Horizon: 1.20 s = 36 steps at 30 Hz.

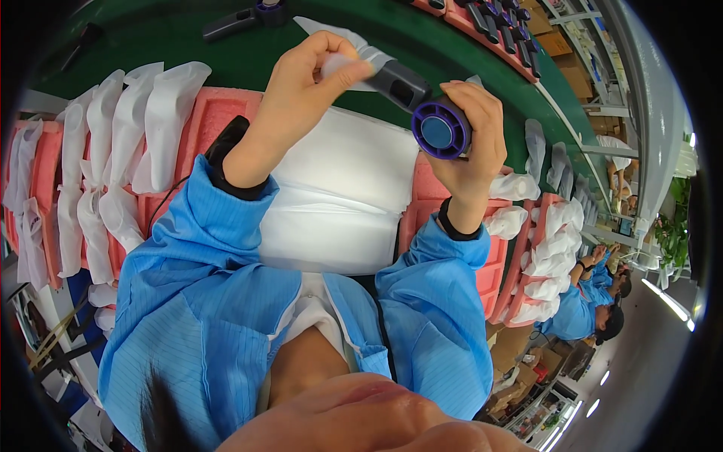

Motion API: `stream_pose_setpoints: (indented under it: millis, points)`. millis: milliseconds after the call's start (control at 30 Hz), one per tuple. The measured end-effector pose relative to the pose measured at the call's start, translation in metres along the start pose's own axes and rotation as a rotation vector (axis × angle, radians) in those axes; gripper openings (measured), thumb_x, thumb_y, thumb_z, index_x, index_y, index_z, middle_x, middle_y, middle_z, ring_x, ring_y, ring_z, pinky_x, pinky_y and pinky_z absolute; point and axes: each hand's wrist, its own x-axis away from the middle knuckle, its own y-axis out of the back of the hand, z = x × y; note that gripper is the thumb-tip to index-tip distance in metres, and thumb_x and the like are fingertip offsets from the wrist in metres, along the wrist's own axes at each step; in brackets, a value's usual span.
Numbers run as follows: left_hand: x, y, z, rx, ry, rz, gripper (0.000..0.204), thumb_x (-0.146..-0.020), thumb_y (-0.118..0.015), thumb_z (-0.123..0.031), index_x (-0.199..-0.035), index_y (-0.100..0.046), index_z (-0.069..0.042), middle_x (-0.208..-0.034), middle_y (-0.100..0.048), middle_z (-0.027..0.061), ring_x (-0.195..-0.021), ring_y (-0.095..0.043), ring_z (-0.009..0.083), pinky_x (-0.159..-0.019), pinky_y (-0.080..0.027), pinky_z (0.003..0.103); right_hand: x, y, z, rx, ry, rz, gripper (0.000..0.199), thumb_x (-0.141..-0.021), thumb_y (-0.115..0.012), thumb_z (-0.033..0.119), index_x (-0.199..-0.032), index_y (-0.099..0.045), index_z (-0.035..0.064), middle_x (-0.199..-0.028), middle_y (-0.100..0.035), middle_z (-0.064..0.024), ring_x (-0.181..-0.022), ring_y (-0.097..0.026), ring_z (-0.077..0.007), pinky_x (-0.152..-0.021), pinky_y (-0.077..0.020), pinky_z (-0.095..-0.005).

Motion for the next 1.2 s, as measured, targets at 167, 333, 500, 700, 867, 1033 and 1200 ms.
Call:
stream_pose_setpoints:
  millis: [167,333,500,700,867,1033,1200]
  points:
    - [0.0,0.001,-0.008,-0.489,-0.069,0.037,0.012,-0.088,-0.066,-0.01,-0.096,-0.063,-0.002,-0.082,-0.061,0.0027,-0.076,-0.055,0.0092,-0.072,-0.044,0.021,0.002,-0.001,0.004,0.07,-0.072,-0.003,0.051,-0.059,-0.082,-0.001,-0.107,-0.064,0.0016,-0.107,-0.061,-0.0127,-0.093,-0.061,-0.0268,-0.079,-0.0512,-0.0324]
    - [0.003,-0.009,-0.009,-0.272,-0.21,-0.041,0.012,-0.082,-0.071,-0.008,-0.089,-0.067,0.001,-0.077,-0.061,0.0062,-0.069,-0.057,0.0124,-0.063,-0.045,0.023,0.002,-0.018,0.02,-0.062,-0.156,0.032,0.068,-0.05,-0.079,-0.007,-0.115,-0.063,0.0039,-0.106,-0.057,-0.0112,-0.09,-0.058,-0.0284,-0.073,-0.0496,-0.0337]
    - [0.022,-0.029,-0.015,-0.238,-0.306,0.063,0.011,-0.08,-0.072,-0.007,-0.088,-0.069,0.0,-0.075,-0.061,0.0068,-0.065,-0.059,0.0133,-0.058,-0.044,0.023,0.01,-0.032,0.012,-0.042,-0.182,0.076,0.072,-0.049,-0.079,-0.007,-0.118,-0.063,0.0045,-0.104,-0.054,-0.0106,-0.088,-0.057,-0.0282,-0.069,-0.0493,-0.0337]
    - [0.04,-0.04,-0.015,-0.389,-0.313,0.112,0.015,-0.077,-0.072,0.001,-0.091,-0.07,0.0,-0.08,-0.062,0.0065,-0.07,-0.059,0.0153,-0.058,-0.046,0.024,0.012,-0.031,0.007,0.032,-0.146,0.064,0.069,-0.052,-0.08,-0.002,-0.118,-0.063,0.0041,-0.102,-0.054,-0.0112,-0.085,-0.056,-0.0291,-0.069,-0.0489,-0.0337]
    - [0.043,-0.049,-0.009,-0.46,-0.48,0.148,0.025,-0.074,-0.073,0.002,-0.098,-0.069,-0.004,-0.086,-0.061,0.0082,-0.073,-0.06,0.02,-0.059,-0.048,0.026,0.016,-0.033,0.003,0.007,-0.271,-0.01,0.062,-0.059,-0.082,0.007,-0.116,-0.058,0.0,-0.102,-0.055,-0.0113,-0.088,-0.057,-0.0254,-0.074,-0.0484,-0.0314]
    - [0.031,-0.046,-0.016,-0.651,-0.332,0.059,0.051,-0.066,-0.075,-0.004,-0.114,-0.062,-0.012,-0.099,-0.058,0.0071,-0.076,-0.061,0.0219,-0.06,-0.05,0.029,0.021,-0.04,0.009,-0.122,-0.578,-0.114,0.061,-0.067,-0.082,0.013,-0.117,-0.049,0.0002,-0.108,-0.055,-0.0103,-0.097,-0.056,-0.0186,-0.079,-0.0479,-0.0283]
    - [0.021,-0.035,-0.009,-0.783,-0.4,0.036,0.063,-0.065,-0.077,-0.006,-0.124,-0.055,-0.016,-0.111,-0.054,0.01,-0.087,-0.061,0.0232,-0.07,-0.052,0.03,0.022,-0.048,0.028,-0.646,-0.618,-0.05,0.066,-0.068,-0.083,0.015,-0.119,-0.045,-0.0002,-0.112,-0.053,-0.0114,-0.103,-0.055,-0.0203,-0.083,-0.0481,-0.0298]
